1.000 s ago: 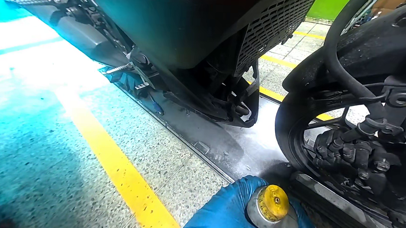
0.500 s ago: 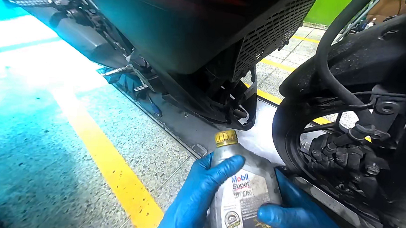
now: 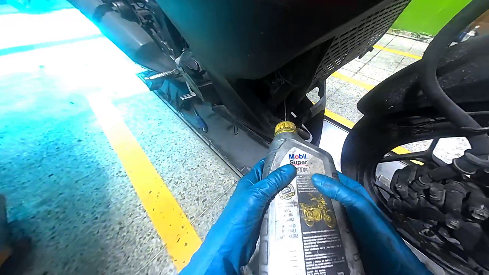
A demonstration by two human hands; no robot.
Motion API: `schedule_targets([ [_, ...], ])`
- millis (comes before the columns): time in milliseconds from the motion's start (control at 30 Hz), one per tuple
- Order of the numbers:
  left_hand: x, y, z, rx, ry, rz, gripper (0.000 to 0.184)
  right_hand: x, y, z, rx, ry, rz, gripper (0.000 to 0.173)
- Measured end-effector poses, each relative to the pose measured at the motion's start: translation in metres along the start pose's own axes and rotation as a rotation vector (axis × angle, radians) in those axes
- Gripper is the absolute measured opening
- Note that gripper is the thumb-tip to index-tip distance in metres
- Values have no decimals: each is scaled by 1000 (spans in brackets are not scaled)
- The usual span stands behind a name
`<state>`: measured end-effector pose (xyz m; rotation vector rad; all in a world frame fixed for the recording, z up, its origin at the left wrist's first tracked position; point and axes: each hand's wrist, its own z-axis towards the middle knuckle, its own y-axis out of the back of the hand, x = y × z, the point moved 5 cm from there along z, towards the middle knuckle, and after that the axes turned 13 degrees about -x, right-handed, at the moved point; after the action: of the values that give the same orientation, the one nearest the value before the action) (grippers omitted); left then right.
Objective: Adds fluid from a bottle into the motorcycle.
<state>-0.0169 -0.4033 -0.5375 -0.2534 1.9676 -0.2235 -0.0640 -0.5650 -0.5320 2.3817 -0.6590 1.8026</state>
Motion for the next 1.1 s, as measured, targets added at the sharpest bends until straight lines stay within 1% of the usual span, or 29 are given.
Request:
schedule_targets([
  [67,-1,-1,2,-7,-1,6,41,-1,1,4,-23,-21,-39,37],
  [167,-2,-1,4,-33,-18,16,39,-4,4,10,-33,-47,-76,43],
  [267,-2,0,5,-37,-23,6,40,-3,4,15,-18,-47,-135,41],
  [400,-3,2,4,-67,-8,3,38,-3,2,16,20,-63,-134,41],
  [533,-2,5,5,-93,12,-14,35,-5,-1,17,6,-92,-145,40],
  [633,0,6,6,-119,29,-12,36,-8,-2,16,-2,-111,-123,45],
  [733,1,5,4,-126,2,12,40,-9,-1,14,33,-79,-116,48],
  [800,3,2,0,-112,-50,40,45,-10,2,12,100,-11,-89,49],
  [867,8,-3,-6,-86,-86,84,53,-18,10,10,174,83,-43,57],
  [900,11,-5,-8,-77,-87,119,55,-23,15,8,175,90,-32,58],
  [1000,25,-12,-10,-25,-20,196,52,-40,28,0,54,-14,-16,50],
  [1100,38,-16,-11,5,58,216,51,-49,39,-7,-33,-78,-42,53],
])
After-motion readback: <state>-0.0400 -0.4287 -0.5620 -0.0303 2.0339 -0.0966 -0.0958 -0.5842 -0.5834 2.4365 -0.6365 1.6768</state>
